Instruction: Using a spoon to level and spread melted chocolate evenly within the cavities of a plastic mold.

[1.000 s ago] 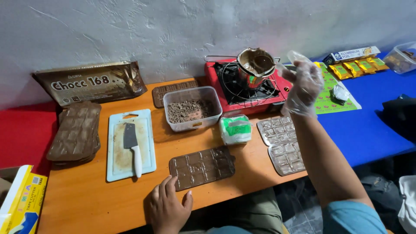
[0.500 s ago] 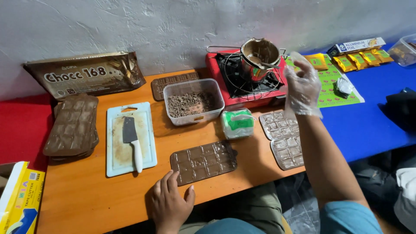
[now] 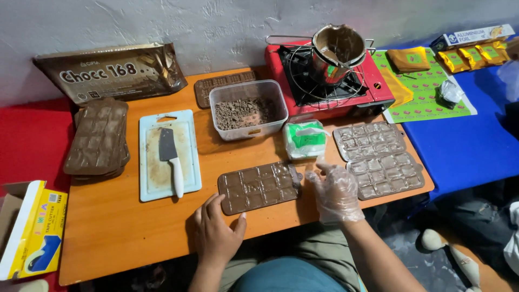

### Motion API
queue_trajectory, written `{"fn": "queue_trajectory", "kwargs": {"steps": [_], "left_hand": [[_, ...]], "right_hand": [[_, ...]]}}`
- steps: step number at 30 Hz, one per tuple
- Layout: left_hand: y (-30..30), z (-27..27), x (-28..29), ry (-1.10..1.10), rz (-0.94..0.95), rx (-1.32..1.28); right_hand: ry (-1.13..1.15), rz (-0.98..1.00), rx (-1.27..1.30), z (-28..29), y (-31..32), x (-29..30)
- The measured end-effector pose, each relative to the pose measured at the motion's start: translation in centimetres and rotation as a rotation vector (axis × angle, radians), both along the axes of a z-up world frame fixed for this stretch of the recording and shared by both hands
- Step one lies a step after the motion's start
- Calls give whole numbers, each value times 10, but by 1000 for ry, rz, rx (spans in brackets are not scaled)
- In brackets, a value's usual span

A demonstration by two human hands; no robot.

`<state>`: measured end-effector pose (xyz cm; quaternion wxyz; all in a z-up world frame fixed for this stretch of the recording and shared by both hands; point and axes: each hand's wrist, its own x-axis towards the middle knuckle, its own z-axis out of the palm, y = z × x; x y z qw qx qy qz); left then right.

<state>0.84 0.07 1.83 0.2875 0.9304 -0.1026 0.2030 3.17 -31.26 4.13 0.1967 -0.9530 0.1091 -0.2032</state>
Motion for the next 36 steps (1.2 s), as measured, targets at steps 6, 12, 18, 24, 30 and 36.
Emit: {"fn": "queue_trajectory", "kwargs": {"steps": [6,12,18,24,30,36], "left_hand": [[4,7,30,239,-36,-182],[0,22,64,330,-42,-88],[-1,32,61,381,-41,-133],[-6,49,46,540,-37,-223],[-20,52,38,580,-88,-225],[-46,61,34,784,-135,-181]], "right_hand": [[149,105,-286,3,16,-31],[498,10,-156,30,35,-48],[498,33,-34,33,38,-53],[330,42,-54,19,32,-66],[164,50,33,2,16,-90],[138,-272,603,-39,10,-135]]}}
